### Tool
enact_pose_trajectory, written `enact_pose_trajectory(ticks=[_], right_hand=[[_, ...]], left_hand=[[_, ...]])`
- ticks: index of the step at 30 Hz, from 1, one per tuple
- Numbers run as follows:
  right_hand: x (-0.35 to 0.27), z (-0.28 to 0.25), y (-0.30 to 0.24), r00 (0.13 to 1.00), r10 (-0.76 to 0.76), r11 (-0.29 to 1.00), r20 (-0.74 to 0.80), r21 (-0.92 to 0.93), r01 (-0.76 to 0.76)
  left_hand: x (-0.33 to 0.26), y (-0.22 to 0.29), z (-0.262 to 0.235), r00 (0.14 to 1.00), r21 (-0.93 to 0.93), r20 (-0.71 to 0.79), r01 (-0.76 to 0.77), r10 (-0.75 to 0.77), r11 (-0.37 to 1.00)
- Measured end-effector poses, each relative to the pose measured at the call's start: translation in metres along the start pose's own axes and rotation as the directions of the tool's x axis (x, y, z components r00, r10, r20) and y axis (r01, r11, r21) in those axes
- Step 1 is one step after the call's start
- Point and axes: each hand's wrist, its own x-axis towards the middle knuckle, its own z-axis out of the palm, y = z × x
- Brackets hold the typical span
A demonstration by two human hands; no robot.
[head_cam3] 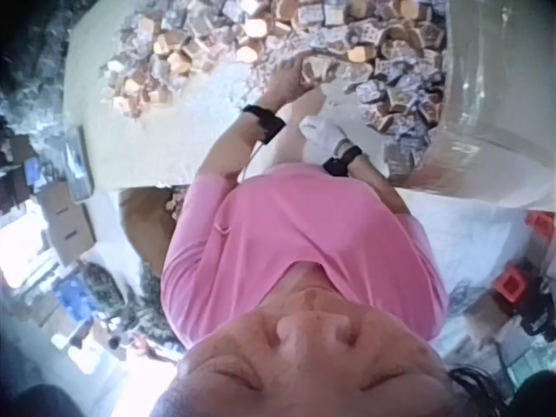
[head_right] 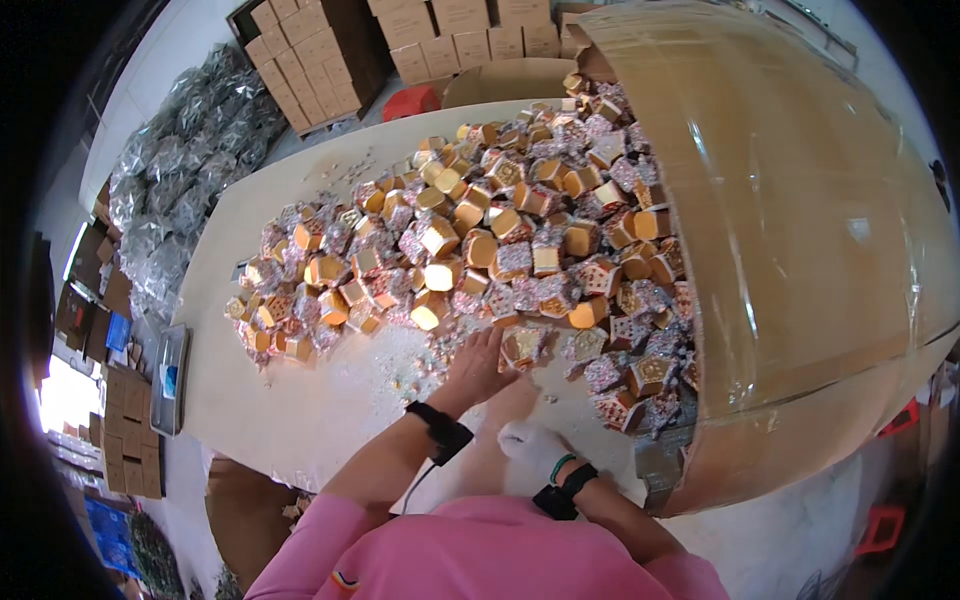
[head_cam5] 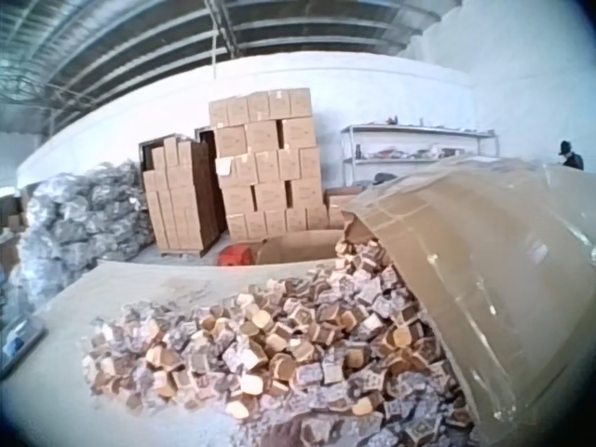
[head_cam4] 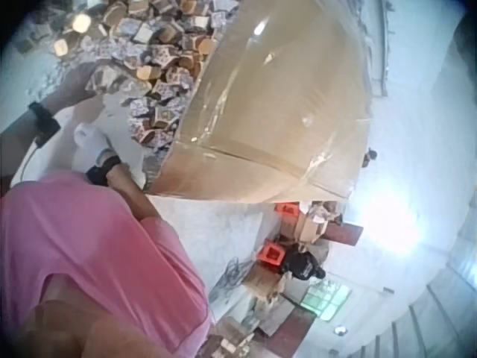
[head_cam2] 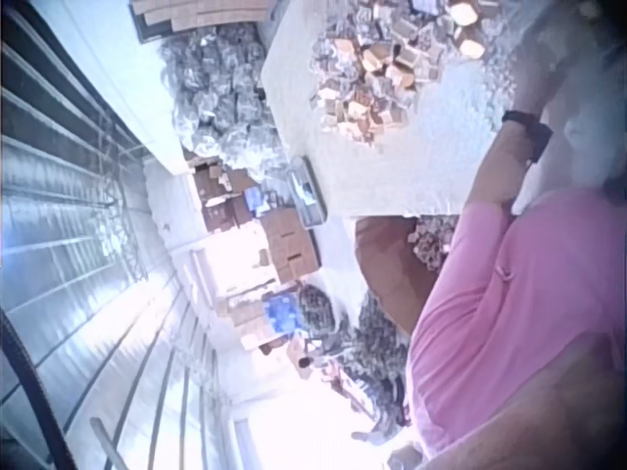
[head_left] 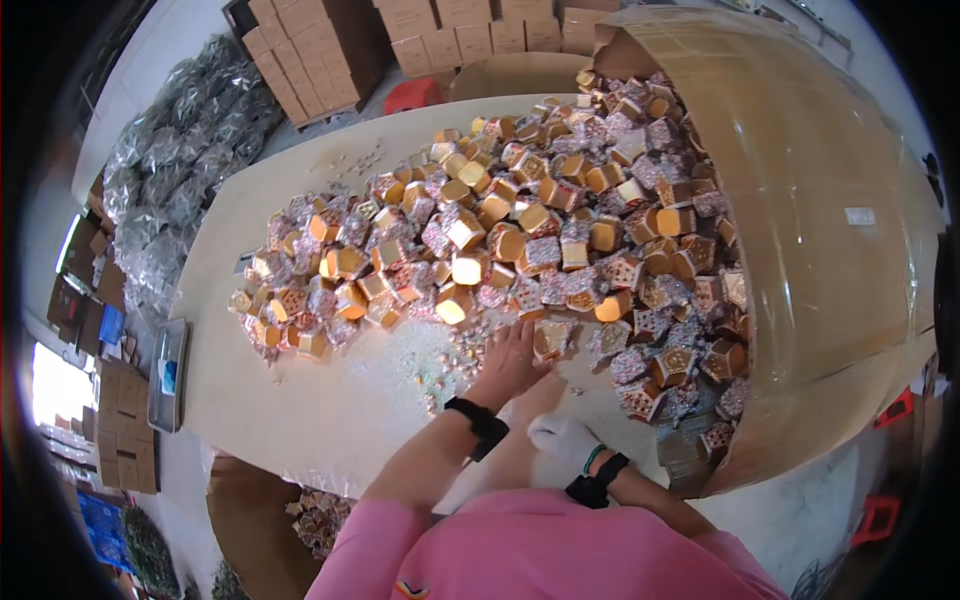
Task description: Sorting small wrapped cubes from a pile on a table into a large container.
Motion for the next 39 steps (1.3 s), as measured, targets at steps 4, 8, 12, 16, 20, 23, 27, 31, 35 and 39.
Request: enact_pose_trajectory(ticks=[4, 8, 12, 16, 20, 23, 27, 31, 35, 39], right_hand=[[-0.005, -0.007, 0.002, 0.977, 0.212, 0.955, 0.031, 0.207, -0.214], [-0.004, -0.024, -0.001, 0.995, -0.035, 0.895, 0.092, -0.439, 0.072], [-0.005, -0.034, -0.018, 0.898, 0.439, 0.515, 0.040, 0.808, -0.288], [0.015, -0.029, -0.027, 0.946, 0.320, 0.545, -0.043, 0.825, -0.147], [0.024, -0.023, -0.031, 0.963, 0.263, 0.753, 0.065, 0.610, -0.247], [0.032, -0.013, -0.017, 0.977, 0.130, 0.781, 0.172, 0.589, -0.207], [0.016, -0.014, -0.079, 0.992, 0.042, 0.961, 0.117, 0.266, -0.072], [0.015, 0.008, -0.078, 0.999, -0.046, 0.985, 0.000, 0.169, 0.046], [0.009, 0.019, -0.097, 0.977, 0.168, 0.960, 0.135, 0.202, -0.193], [0.007, 0.018, -0.118, 0.973, 0.183, 0.968, 0.142, 0.149, -0.203]], left_hand=[[0.028, 0.011, 0.018, 0.981, 0.070, 0.158, 0.101, -0.111, 0.992], [0.018, -0.007, 0.028, 0.998, -0.063, 0.055, -0.020, 0.024, 0.998], [-0.024, -0.026, 0.000, 0.985, -0.184, -0.117, -0.144, 0.124, 0.972], [-0.068, -0.038, -0.024, 0.983, -0.216, -0.084, -0.179, 0.164, 0.960], [-0.101, -0.046, -0.041, 0.994, -0.331, 0.060, -0.061, 0.086, 0.942], [-0.115, -0.053, -0.055, 0.975, -0.449, 0.221, 0.106, -0.004, 0.887], [-0.131, -0.061, -0.063, 0.957, -0.466, 0.288, 0.124, 0.018, 0.876], [-0.130, -0.044, -0.064, 0.972, -0.837, 0.209, 0.236, -0.111, 0.494], [-0.138, -0.044, -0.035, 0.906, -0.928, 0.148, 0.265, -0.396, 0.260], [-0.141, -0.043, -0.035, 0.834, -0.873, 0.264, 0.420, -0.484, 0.247]])
